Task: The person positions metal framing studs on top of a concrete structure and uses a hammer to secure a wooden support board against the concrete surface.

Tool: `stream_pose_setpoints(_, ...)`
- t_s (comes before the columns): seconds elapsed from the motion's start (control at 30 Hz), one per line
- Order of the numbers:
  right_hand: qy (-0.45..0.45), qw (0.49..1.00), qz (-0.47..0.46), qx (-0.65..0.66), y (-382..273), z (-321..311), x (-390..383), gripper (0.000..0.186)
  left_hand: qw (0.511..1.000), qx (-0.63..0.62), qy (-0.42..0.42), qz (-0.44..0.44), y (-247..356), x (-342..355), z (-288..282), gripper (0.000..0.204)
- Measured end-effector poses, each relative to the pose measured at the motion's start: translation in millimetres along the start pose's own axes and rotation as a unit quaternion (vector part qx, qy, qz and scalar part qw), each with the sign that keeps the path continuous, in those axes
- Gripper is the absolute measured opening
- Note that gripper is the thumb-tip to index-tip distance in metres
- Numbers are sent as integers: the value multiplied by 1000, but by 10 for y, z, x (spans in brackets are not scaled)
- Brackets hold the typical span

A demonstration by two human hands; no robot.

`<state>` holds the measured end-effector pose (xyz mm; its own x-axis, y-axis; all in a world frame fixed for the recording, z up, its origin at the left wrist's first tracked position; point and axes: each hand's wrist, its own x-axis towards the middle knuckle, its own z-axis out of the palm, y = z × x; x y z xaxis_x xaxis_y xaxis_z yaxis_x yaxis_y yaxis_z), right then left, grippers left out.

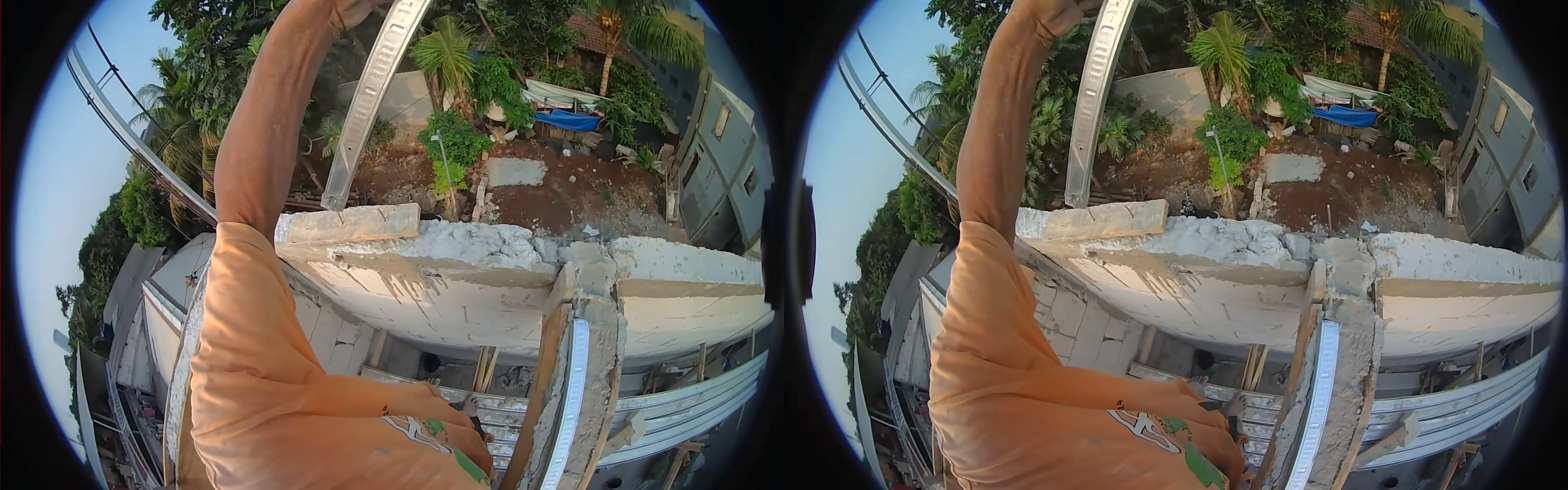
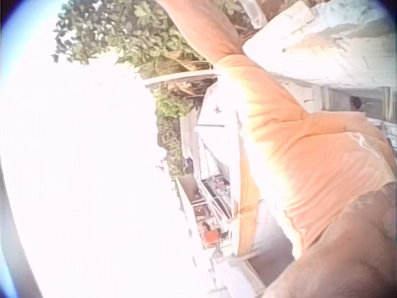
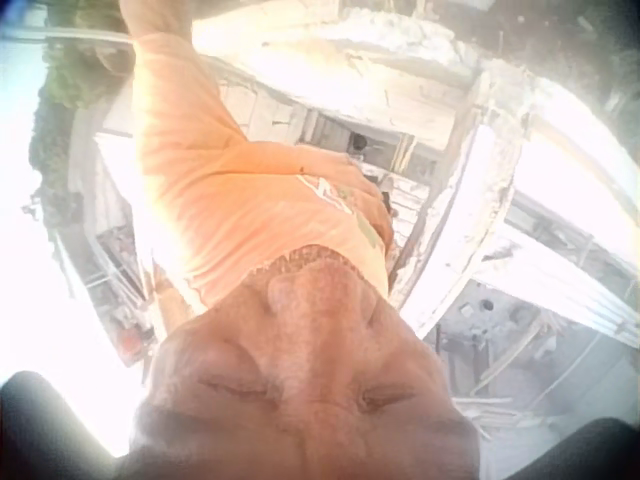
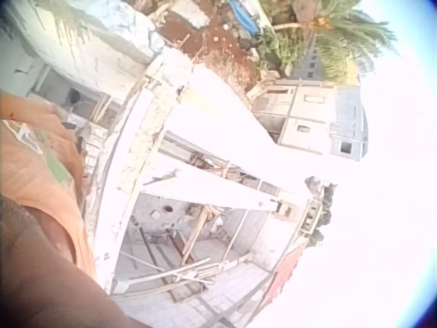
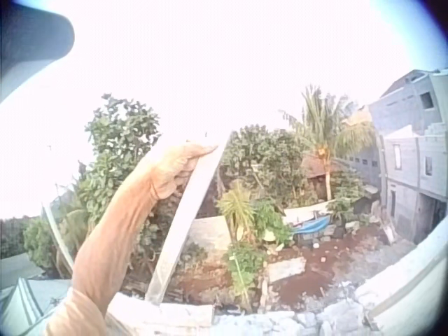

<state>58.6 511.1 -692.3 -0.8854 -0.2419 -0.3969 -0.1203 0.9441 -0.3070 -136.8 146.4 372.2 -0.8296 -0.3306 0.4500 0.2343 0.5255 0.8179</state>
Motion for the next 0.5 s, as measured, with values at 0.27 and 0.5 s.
stream_pose_setpoints(0.27,-75,997,-17,13,253,-328,-241,50,982,72,158,76,212,-862,-800,18)
stream_pose_setpoints(0.5,-99,994,-13,37,382,-1372,-658,47,973,31,226,45,-274,-1831,-1456,22)
